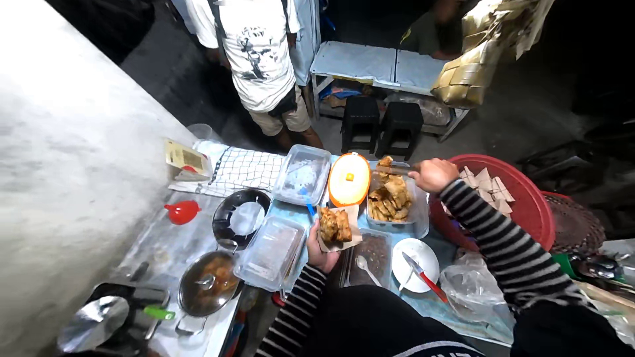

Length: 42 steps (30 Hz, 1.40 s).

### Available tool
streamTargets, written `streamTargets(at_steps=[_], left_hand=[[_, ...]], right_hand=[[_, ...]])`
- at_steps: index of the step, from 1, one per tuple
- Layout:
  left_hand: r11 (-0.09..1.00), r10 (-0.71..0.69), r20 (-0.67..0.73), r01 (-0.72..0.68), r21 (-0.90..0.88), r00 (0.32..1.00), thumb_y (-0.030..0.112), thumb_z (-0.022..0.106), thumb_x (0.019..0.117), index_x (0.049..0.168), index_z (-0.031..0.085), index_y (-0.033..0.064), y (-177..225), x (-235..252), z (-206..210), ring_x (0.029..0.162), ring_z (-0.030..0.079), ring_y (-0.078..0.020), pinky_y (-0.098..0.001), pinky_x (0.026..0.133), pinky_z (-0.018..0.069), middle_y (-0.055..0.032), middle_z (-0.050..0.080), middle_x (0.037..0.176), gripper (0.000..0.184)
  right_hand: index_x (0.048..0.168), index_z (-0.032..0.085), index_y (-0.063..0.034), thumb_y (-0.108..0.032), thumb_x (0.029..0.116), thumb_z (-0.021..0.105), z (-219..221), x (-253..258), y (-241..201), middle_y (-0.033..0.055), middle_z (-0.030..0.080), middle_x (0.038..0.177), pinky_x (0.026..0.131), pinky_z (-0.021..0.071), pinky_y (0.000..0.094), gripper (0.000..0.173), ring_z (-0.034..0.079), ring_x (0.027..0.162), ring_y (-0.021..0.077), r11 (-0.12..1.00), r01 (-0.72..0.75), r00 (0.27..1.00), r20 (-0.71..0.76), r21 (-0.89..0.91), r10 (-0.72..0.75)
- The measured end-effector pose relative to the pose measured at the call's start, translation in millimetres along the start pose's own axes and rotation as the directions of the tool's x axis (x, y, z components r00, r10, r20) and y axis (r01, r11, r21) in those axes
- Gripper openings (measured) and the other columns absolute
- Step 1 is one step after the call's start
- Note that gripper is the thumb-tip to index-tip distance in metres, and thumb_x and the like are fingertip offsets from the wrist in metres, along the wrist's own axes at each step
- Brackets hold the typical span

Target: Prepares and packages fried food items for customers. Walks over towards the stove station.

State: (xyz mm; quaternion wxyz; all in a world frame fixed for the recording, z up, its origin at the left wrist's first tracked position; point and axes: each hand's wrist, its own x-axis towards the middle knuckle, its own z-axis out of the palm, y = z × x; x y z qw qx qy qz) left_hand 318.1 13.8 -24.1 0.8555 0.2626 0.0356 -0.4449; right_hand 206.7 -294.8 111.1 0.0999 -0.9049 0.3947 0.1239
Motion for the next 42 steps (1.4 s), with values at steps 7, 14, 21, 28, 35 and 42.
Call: streamTargets(at_steps=[7,14,21,28,35,42], left_hand=[[0.999,-0.017,0.139,0.024,-0.048,0.990,0.048,0.029,0.1076,0.136,0.054,0.0105,-16.3,17.8,22.1,0.115,0.065,-0.0301,-0.0557,0.095,0.0547,-0.0161,0.066,0.124,0.053],[0.990,-0.119,0.232,0.133,-0.046,0.966,0.056,0.032,0.1053,0.138,0.053,0.0122,-26.3,9.1,32.1,0.118,0.064,-0.0317,-0.0590,0.096,0.0535,-0.0164,0.065,0.127,0.059],[0.952,-0.256,0.229,0.286,-0.106,0.939,0.060,0.035,0.1020,0.129,0.061,0.0115,-30.2,-9.5,21.2,0.111,0.068,-0.0333,-0.0568,0.088,0.0573,-0.0172,0.069,0.120,0.061],[0.902,-0.391,0.140,0.409,-0.142,0.910,0.066,0.038,0.0983,0.126,0.060,0.0099,-29.1,-17.9,22.5,0.097,0.071,-0.0394,-0.0577,0.070,0.0606,-0.0213,0.069,0.115,0.066],[0.905,-0.377,0.118,0.392,-0.166,0.919,0.063,0.043,0.0979,0.130,0.059,0.0109,-24.4,-16.2,16.2,0.103,0.070,-0.0404,-0.0592,0.072,0.0605,-0.0211,0.068,0.121,0.064],[0.931,-0.293,0.145,0.316,-0.182,0.945,0.064,0.041,0.0991,0.132,0.058,0.0118,-9.3,-13.2,12.7,0.104,0.069,-0.0403,-0.0603,0.073,0.0602,-0.0208,0.067,0.122,0.064]], right_hand=[[0.124,0.075,-0.0173,-0.042,0.1048,0.056,-38.3,-121.1,18.4,0.0041,0.075,0.094,0.082,0.0574,0.0467,0.036,0.069,0.084,0.0165,0.844,0.383,0.923,-0.115,0.376,-0.367],[0.118,0.078,-0.0218,-0.042,0.1037,0.058,-23.4,-154.1,28.6,-0.0040,0.076,0.089,0.079,0.0595,0.0381,0.032,0.070,0.080,0.0068,0.821,0.387,0.922,-0.141,0.420,-0.362],[0.122,0.075,-0.0145,-0.042,0.1080,0.050,1.8,-159.3,7.4,0.0006,0.076,0.092,0.082,0.0559,0.0407,0.040,0.068,0.079,0.0108,0.820,0.269,0.912,0.139,0.506,-0.385],[0.103,0.076,-0.0121,-0.045,0.1089,0.047,-20.3,-158.8,3.7,0.0016,0.071,0.081,0.074,0.0523,0.0434,0.044,0.064,0.073,0.0138,0.905,0.187,0.929,0.230,0.383,-0.289],[0.105,0.076,-0.0119,-0.043,0.1090,0.046,-12.1,-141.0,20.2,0.0065,0.070,0.081,0.074,0.0550,0.0509,0.043,0.067,0.076,0.0223,0.917,0.129,0.989,0.013,0.378,-0.144],[0.163,0.020,0.0001,-0.018,0.1052,0.047,113.8,-48.7,-43.1,0.0290,0.037,0.159,0.109,0.0491,0.0531,0.066,0.057,0.132,0.0419,0.928,-0.222,0.975,0.096,0.300,0.202]])
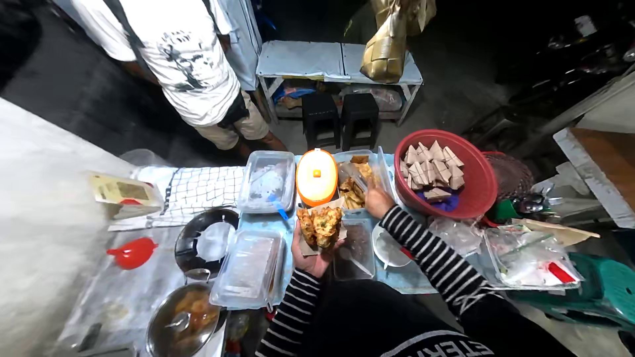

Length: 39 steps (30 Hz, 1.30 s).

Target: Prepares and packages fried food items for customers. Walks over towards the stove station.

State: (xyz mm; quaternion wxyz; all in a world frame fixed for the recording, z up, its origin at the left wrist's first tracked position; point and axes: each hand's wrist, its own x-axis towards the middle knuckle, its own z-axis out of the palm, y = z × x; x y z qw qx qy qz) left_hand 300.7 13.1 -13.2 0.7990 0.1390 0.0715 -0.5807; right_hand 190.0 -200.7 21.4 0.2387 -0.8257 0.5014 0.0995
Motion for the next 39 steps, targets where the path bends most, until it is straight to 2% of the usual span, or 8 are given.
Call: streamTargets(at_steps=[3,6,13,16,21,25,33,39], left_hand=[[0.999,0.050,-0.014,-0.049,0.023,0.999,0.063,0.045,0.0978,0.130,0.060,0.0132,6.9,-12.0,-1.6,0.104,0.070,-0.0386,-0.0605,0.073,0.0601,-0.0190,0.068,0.120,0.061],[0.992,0.115,-0.045,-0.112,0.063,0.992,0.063,0.043,0.0988,0.128,0.062,0.0153,13.4,-26.0,-7.1,0.103,0.071,-0.0369,-0.0594,0.071,0.0609,-0.0173,0.070,0.118,0.060],[0.988,0.127,-0.038,-0.123,0.099,0.991,0.062,0.045,0.0989,0.130,0.061,0.0154,16.2,-30.9,-10.3,0.107,0.069,-0.0389,-0.0629,0.073,0.0594,-0.0180,0.068,0.122,0.058],[0.990,0.054,0.025,-0.057,0.129,0.998,0.063,0.050,0.0964,0.130,0.061,0.0155,10.8,-25.5,-4.7,0.109,0.068,-0.0390,-0.0628,0.076,0.0592,-0.0174,0.068,0.123,0.059],[0.989,-0.014,0.059,0.005,0.147,0.998,0.056,0.046,0.1005,0.133,0.057,0.0121,-20.2,-11.8,3.9,0.111,0.067,-0.0360,-0.0606,0.084,0.0582,-0.0172,0.068,0.122,0.056],[0.988,-0.089,0.037,0.084,0.126,0.995,0.053,0.038,0.1035,0.129,0.057,0.0105,-57.2,-11.9,13.9,0.106,0.068,-0.0295,-0.0527,0.087,0.0583,-0.0154,0.069,0.116,0.053],[0.953,-0.239,0.005,0.234,0.190,0.971,0.055,0.022,0.1067,0.115,0.062,0.0141,-115.4,-21.5,16.0,0.078,0.071,-0.0176,-0.0344,0.057,0.0592,-0.0084,0.072,0.095,0.057],[0.881,-0.312,0.056,0.267,0.391,0.948,0.045,0.015,0.1103,0.134,0.052,0.0115,-168.9,-32.8,-5.1,0.101,0.068,-0.0163,-0.0370,0.084,0.0586,-0.0071,0.069,0.113,0.056]], right_hand=[[0.162,0.019,0.0036,-0.004,0.0941,0.059,34.4,32.9,2.4,0.0289,0.028,0.164,0.107,0.0500,0.0556,0.079,0.048,0.140,0.0453,0.987,-0.127,0.991,0.019,-0.100,0.130],[0.155,0.029,0.0124,-0.007,0.0946,0.062,44.1,41.6,11.2,0.0322,0.025,0.163,0.107,0.0487,0.0584,0.071,0.038,0.147,0.0476,0.970,-0.188,0.976,0.080,-0.151,0.202],[0.160,0.023,0.0057,-0.018,0.1021,0.053,27.9,8.9,12.0,0.0279,0.031,0.164,0.106,0.0469,0.0617,0.069,0.044,0.144,0.0455,0.972,-0.131,0.987,0.063,-0.197,0.146],[0.157,0.041,-0.0042,-0.047,0.1089,0.041,14.8,-38.9,9.1,0.0187,0.050,0.155,0.109,0.0472,0.0565,0.064,0.056,0.136,0.0368,0.987,0.129,0.988,-0.096,0.099,-0.120],[0.163,0.023,-0.0153,-0.053,0.0998,0.061,0.0,-130.2,-5.9,0.0197,0.056,0.146,0.093,0.0623,0.0476,0.083,0.069,0.118,0.0281,0.595,0.182,0.962,-0.017,0.783,-0.272],[0.164,0.019,-0.0191,-0.070,0.0711,0.082,5.1,-162.4,-10.6,0.0205,0.051,0.150,0.107,0.0529,0.0474,0.124,0.061,0.128,0.0263,0.767,0.182,0.981,-0.165,0.616,-0.100],[0.163,0.020,-0.0238,-0.067,0.0555,0.093,6.1,-186.2,6.1,0.0260,0.043,0.151,0.098,0.0552,0.0542,0.137,0.062,0.121,0.0373,0.856,-0.108,0.967,-0.147,0.506,0.208],[0.163,0.024,-0.0202,-0.050,0.0537,0.101,24.6,-205.9,48.3,0.0280,0.032,0.158,0.096,0.0566,0.0541,0.137,0.059,0.123,0.0407,0.837,-0.201,0.909,-0.222,0.509,0.353]])
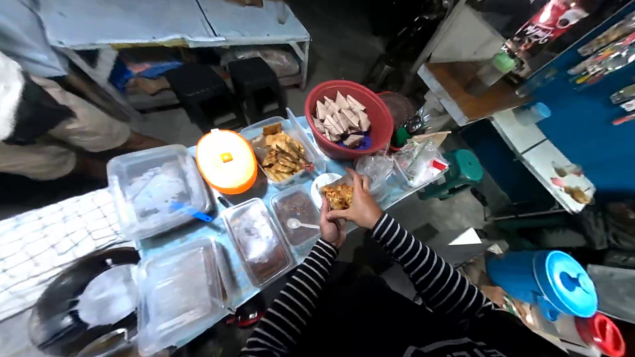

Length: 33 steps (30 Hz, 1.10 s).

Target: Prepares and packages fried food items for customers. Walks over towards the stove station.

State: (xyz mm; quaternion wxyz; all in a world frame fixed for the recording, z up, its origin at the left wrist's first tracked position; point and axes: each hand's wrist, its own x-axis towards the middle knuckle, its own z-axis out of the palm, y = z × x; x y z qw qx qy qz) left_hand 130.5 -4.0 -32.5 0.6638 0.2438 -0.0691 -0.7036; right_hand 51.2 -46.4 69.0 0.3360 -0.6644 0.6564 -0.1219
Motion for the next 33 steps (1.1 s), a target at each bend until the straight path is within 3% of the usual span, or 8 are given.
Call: streamTargets(at_steps=[6,12,14,18,22,26,29,33], left_hand=[[0.979,-0.136,0.127,0.113,0.171,0.983,0.044,0.016,0.1112,0.147,0.045,0.0080,-41.8,19.5,10.4,0.122,0.060,-0.0205,-0.0428,0.104,0.0507,-0.0124,0.063,0.133,0.059],[0.828,-0.186,0.012,0.150,0.540,0.982,0.051,0.023,0.1100,0.148,0.047,0.0089,-69.6,69.2,47.3,0.109,0.063,-0.0221,-0.0410,0.089,0.0540,-0.0139,0.063,0.126,0.062],[0.571,0.004,0.030,-0.027,0.821,1.000,0.037,0.028,0.1111,0.148,0.046,0.0016,-85.3,84.3,42.8,0.110,0.066,-0.0246,-0.0404,0.090,0.0573,-0.0183,0.064,0.127,0.054],[-0.376,0.067,0.276,-0.232,0.897,0.959,0.034,0.069,0.0930,0.135,0.062,0.0047,-124.4,103.5,26.3,0.128,0.054,-0.0447,-0.0573,0.105,0.0464,-0.0261,0.057,0.137,0.051],[-0.600,0.073,0.218,-0.132,0.789,0.973,0.037,0.065,0.0968,0.136,0.062,0.0078,-152.8,129.3,25.0,0.126,0.055,-0.0451,-0.0605,0.101,0.0455,-0.0227,0.059,0.137,0.049],[-0.497,0.243,0.209,-0.063,0.866,0.947,0.020,0.056,0.1001,0.113,0.073,0.0053,-146.4,136.0,40.8,0.111,0.067,-0.0354,-0.0568,0.096,0.0503,-0.0158,0.072,0.114,0.026],[-0.020,0.383,0.012,-0.004,1.000,0.924,0.018,0.050,0.1041,0.117,0.067,-0.0035,-128.1,120.1,73.3,0.099,0.069,-0.0213,-0.0409,0.092,0.0566,-0.0152,0.072,0.105,0.030],[0.607,0.298,-0.363,0.118,0.786,0.883,0.012,0.044,0.1068,0.121,0.061,-0.0043,-129.6,103.3,94.6,0.084,0.069,-0.0145,-0.0344,0.076,0.0603,-0.0109,0.070,0.097,0.027]], right_hand=[[0.156,0.036,-0.0160,-0.035,0.0667,0.095,-28.1,3.3,55.6,0.0269,0.036,0.154,0.100,0.0546,0.0526,0.109,0.056,0.127,0.0391,0.998,-0.046,0.996,-0.080,0.046,0.049],[0.155,0.035,-0.0128,-0.033,0.0674,0.097,-86.7,36.3,109.4,0.0315,0.041,0.151,0.097,0.0541,0.0569,0.109,0.057,0.124,0.0436,0.985,-0.084,0.983,-0.149,0.151,0.106],[0.155,0.035,-0.0142,-0.031,0.0671,0.097,-108.5,53.0,131.4,0.0296,0.041,0.151,0.096,0.0551,0.0579,0.109,0.057,0.124,0.0435,0.982,-0.061,0.981,-0.169,0.177,0.091],[0.155,0.035,-0.0166,-0.031,0.0667,0.097,-146.9,88.7,170.3,0.0272,0.043,0.150,0.091,0.0580,0.0546,0.109,0.060,0.120,0.0390,0.981,0.008,0.978,-0.204,0.196,0.032],[0.155,0.036,-0.0183,-0.036,0.0679,0.096,-176.0,115.3,196.4,0.0252,0.041,0.152,0.094,0.0570,0.0524,0.107,0.058,0.123,0.0366,0.984,0.050,0.983,-0.184,0.169,-0.018],[0.156,0.036,-0.0210,-0.038,0.0668,0.095,-191.0,134.8,211.0,0.0220,0.044,0.151,0.093,0.0575,0.0521,0.108,0.060,0.122,0.0339,0.971,0.085,0.993,-0.101,0.222,-0.064],[0.156,0.036,-0.0210,-0.037,0.0677,0.095,-203.6,140.1,207.4,0.0208,0.044,0.151,0.091,0.0589,0.0502,0.107,0.061,0.120,0.0320,0.942,0.178,0.982,-0.107,0.284,-0.154],[0.155,0.038,-0.0189,-0.032,0.0654,0.095,-208.0,137.2,189.1,0.0186,0.041,0.154,0.099,0.0562,0.0507,0.108,0.054,0.132,0.0313,0.869,0.399,0.913,-0.218,0.292,-0.346]])
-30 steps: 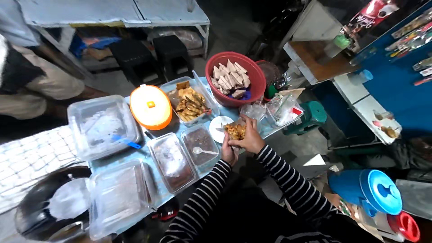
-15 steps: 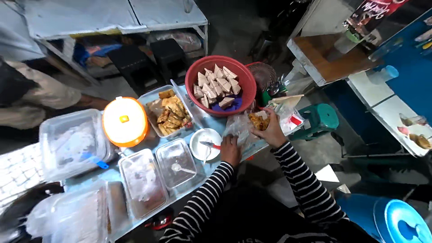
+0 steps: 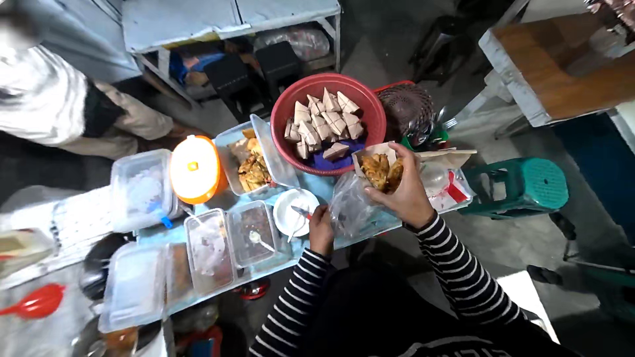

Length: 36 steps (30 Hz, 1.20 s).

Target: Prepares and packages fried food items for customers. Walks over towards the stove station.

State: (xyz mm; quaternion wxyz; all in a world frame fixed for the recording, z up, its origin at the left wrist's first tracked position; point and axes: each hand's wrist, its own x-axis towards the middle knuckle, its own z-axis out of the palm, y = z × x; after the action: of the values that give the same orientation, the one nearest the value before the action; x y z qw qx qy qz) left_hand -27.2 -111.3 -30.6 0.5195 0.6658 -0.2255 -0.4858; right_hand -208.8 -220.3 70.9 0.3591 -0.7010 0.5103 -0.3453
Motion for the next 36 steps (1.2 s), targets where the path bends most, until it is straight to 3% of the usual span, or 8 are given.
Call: streamTargets(at_steps=[4,9,13,16,22,27,33,36], left_hand=[[0.953,-0.192,-0.017,0.182,-0.241,0.981,0.012,0.038,0.1078,0.124,0.056,-0.0014,-17.5,-4.9,13.6,0.076,0.066,-0.0139,-0.0322,0.066,0.0578,-0.0081,0.067,0.093,0.028],[0.892,-0.306,-0.081,0.256,-0.371,0.949,0.020,0.040,0.1094,0.116,0.059,0.0021,-39.2,0.5,14.8,0.081,0.065,-0.0158,-0.0353,0.072,0.0563,-0.0077,0.066,0.093,0.027],[0.917,-0.342,-0.174,0.288,-0.275,0.923,0.023,0.047,0.1092,0.115,0.064,-0.0012,-39.8,13.7,6.0,0.076,0.064,-0.0183,-0.0368,0.069,0.0557,-0.0114,0.066,0.092,0.031],[0.964,-0.267,-0.226,0.256,-0.076,0.937,0.021,0.052,0.1082,0.122,0.065,-0.0010,-24.3,10.3,-0.4,0.077,0.062,-0.0157,-0.0344,0.070,0.0543,-0.0118,0.067,0.097,0.030],[0.939,0.101,-0.220,-0.020,0.343,0.970,0.022,0.053,0.1072,0.116,0.069,0.0007,-6.9,18.0,-3.4,0.083,0.068,-0.0196,-0.0410,0.080,0.0572,-0.0135,0.071,0.098,0.028],[0.829,0.340,-0.027,-0.287,0.480,0.940,0.020,0.051,0.1064,0.115,0.067,0.0042,22.7,9.6,0.8,0.075,0.069,-0.0143,-0.0376,0.074,0.0594,-0.0058,0.071,0.085,0.024],[0.910,0.247,-0.038,-0.218,0.352,0.968,0.018,0.045,0.1080,0.116,0.063,0.0000,41.4,20.2,-10.2,0.069,0.062,-0.0117,-0.0331,0.068,0.0555,-0.0052,0.063,0.083,0.027],[0.941,0.206,-0.025,-0.191,0.280,0.978,0.020,0.042,0.1100,0.118,0.062,-0.0011,46.0,31.2,-16.9,0.073,0.061,-0.0098,-0.0311,0.071,0.0546,-0.0057,0.063,0.087,0.030]], right_hand=[[0.153,0.044,-0.0139,-0.026,0.0631,0.097,44.5,-13.0,15.7,0.0210,0.039,0.153,0.095,0.0597,0.0484,0.105,0.054,0.131,0.0333,0.986,0.169,0.984,0.058,-0.008,-0.168],[0.151,0.050,-0.0177,-0.024,0.0666,0.094,88.6,-44.4,87.5,0.0231,0.040,0.157,0.100,0.0582,0.0466,0.096,0.058,0.130,0.0365,0.955,0.283,0.874,0.434,-0.086,-0.220],[0.152,0.048,-0.0147,-0.015,0.0643,0.094,89.5,-42.9,109.1,0.0236,0.039,0.158,0.102,0.0573,0.0452,0.099,0.057,0.132,0.0362,0.955,0.286,0.793,0.581,-0.084,-0.186],[0.149,0.051,-0.0151,-0.014,0.0604,0.095,84.3,-30.2,110.6,0.0227,0.042,0.156,0.104,0.0547,0.0487,0.099,0.054,0.134,0.0396,0.919,0.383,0.721,0.651,-0.092,-0.236],[0.156,0.044,-0.0211,-0.011,0.0697,0.090,81.4,-0.3,71.4,0.0148,0.035,0.164,0.101,0.0473,0.0679,0.098,0.040,0.143,0.0467,0.809,0.480,0.545,0.838,-0.340,0.028],[0.153,0.047,-0.0091,-0.015,0.0952,0.068,88.9,10.9,44.7,0.0234,0.040,0.159,0.110,0.0337,0.0744,0.062,0.037,0.145,0.0498,0.800,0.357,0.548,0.801,-0.483,0.240],[0.159,0.037,-0.0101,-0.006,0.0993,0.059,66.1,26.3,17.1,0.0303,0.049,0.149,0.099,0.0475,0.0690,0.064,0.056,0.126,0.0531,0.755,0.406,0.463,0.829,-0.514,0.315],[0.160,0.033,-0.0068,-0.030,0.1057,0.058,44.1,30.1,13.7,0.0292,0.044,0.153,0.095,0.0498,0.0683,0.064,0.061,0.119,0.0524,0.688,0.497,0.452,0.835,-0.529,0.314]])
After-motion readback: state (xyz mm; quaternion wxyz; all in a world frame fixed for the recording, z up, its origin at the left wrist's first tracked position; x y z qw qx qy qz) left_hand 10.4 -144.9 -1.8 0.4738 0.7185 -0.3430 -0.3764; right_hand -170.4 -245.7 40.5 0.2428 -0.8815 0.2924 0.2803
